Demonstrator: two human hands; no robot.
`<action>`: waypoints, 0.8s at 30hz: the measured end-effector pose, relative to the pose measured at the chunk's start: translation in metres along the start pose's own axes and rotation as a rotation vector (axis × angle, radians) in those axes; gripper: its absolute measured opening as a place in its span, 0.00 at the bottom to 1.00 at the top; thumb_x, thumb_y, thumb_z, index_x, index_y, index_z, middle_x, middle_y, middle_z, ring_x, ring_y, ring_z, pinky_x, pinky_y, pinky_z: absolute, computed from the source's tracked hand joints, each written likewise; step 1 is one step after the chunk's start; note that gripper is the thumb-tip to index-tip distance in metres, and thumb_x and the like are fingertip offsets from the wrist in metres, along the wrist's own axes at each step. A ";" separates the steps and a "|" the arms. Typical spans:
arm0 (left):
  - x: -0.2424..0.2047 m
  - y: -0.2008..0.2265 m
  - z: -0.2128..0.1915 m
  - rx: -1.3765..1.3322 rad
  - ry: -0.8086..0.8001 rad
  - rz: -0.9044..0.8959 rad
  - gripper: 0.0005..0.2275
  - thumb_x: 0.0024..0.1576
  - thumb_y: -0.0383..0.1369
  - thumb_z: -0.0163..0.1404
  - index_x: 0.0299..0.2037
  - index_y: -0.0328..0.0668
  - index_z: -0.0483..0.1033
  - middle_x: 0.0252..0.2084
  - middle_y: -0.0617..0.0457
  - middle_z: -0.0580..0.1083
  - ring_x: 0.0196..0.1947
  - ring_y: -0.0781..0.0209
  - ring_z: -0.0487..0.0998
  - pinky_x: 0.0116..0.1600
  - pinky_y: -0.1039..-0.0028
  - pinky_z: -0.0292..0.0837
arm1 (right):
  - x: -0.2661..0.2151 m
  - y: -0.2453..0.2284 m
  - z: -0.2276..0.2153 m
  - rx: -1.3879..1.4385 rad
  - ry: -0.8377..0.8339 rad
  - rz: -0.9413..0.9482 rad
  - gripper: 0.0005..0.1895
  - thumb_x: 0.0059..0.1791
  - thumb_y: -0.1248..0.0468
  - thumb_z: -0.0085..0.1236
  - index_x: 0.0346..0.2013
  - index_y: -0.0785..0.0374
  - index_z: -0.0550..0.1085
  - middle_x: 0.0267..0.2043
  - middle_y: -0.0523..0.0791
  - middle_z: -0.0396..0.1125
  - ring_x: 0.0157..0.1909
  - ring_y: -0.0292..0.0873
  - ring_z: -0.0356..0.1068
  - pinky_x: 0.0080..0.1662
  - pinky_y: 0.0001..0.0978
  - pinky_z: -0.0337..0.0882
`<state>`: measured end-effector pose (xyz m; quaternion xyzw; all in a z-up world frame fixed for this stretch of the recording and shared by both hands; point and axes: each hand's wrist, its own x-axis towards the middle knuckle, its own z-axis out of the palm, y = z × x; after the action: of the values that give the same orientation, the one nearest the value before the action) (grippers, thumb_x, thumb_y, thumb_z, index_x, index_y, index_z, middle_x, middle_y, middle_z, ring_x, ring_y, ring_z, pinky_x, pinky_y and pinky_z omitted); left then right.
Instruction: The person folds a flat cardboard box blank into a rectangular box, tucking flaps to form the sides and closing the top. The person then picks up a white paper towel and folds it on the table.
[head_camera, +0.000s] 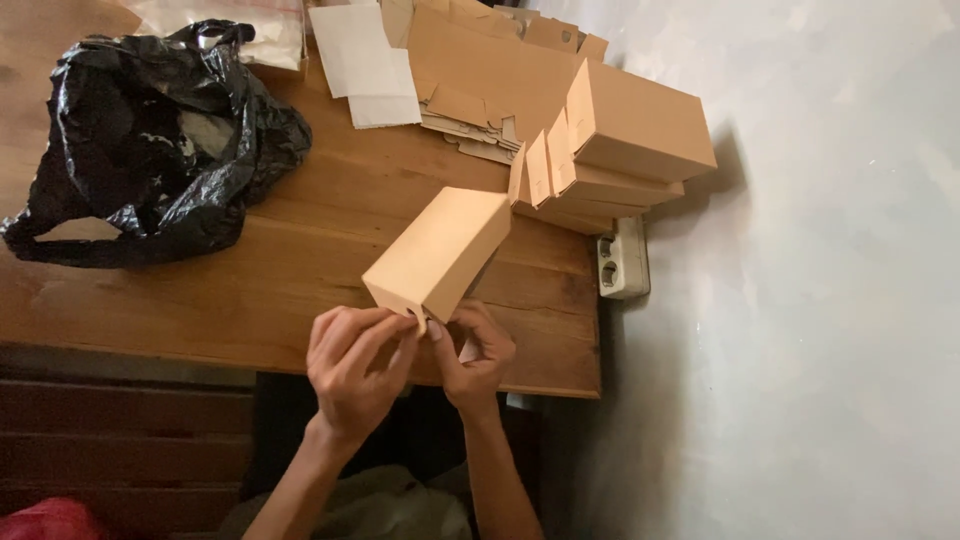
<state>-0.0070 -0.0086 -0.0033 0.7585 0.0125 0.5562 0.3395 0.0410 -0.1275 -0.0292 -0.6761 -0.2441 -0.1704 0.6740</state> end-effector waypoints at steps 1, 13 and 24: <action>0.000 0.000 0.000 0.002 0.001 0.001 0.06 0.47 0.22 0.68 0.30 0.41 0.84 0.27 0.58 0.76 0.25 0.64 0.77 0.43 0.73 0.75 | 0.000 0.000 0.000 0.002 -0.001 0.000 0.03 0.45 0.73 0.67 0.33 0.70 0.80 0.30 0.51 0.75 0.33 0.44 0.74 0.39 0.37 0.73; 0.002 -0.002 -0.001 0.003 -0.012 0.019 0.07 0.46 0.22 0.66 0.30 0.45 0.84 0.29 0.57 0.77 0.24 0.63 0.77 0.44 0.72 0.74 | 0.001 -0.003 0.003 0.028 -0.017 0.004 0.03 0.48 0.72 0.63 0.35 0.70 0.79 0.32 0.51 0.74 0.37 0.44 0.74 0.42 0.40 0.74; -0.001 -0.005 0.003 0.034 0.017 0.014 0.06 0.46 0.22 0.65 0.29 0.43 0.83 0.29 0.56 0.76 0.24 0.63 0.76 0.42 0.71 0.75 | -0.004 0.002 0.003 -0.010 0.021 0.062 0.03 0.46 0.73 0.66 0.34 0.70 0.80 0.30 0.50 0.78 0.36 0.42 0.77 0.41 0.40 0.77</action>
<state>-0.0033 -0.0070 -0.0074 0.7594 0.0194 0.5647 0.3225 0.0388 -0.1249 -0.0329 -0.6850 -0.2148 -0.1577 0.6780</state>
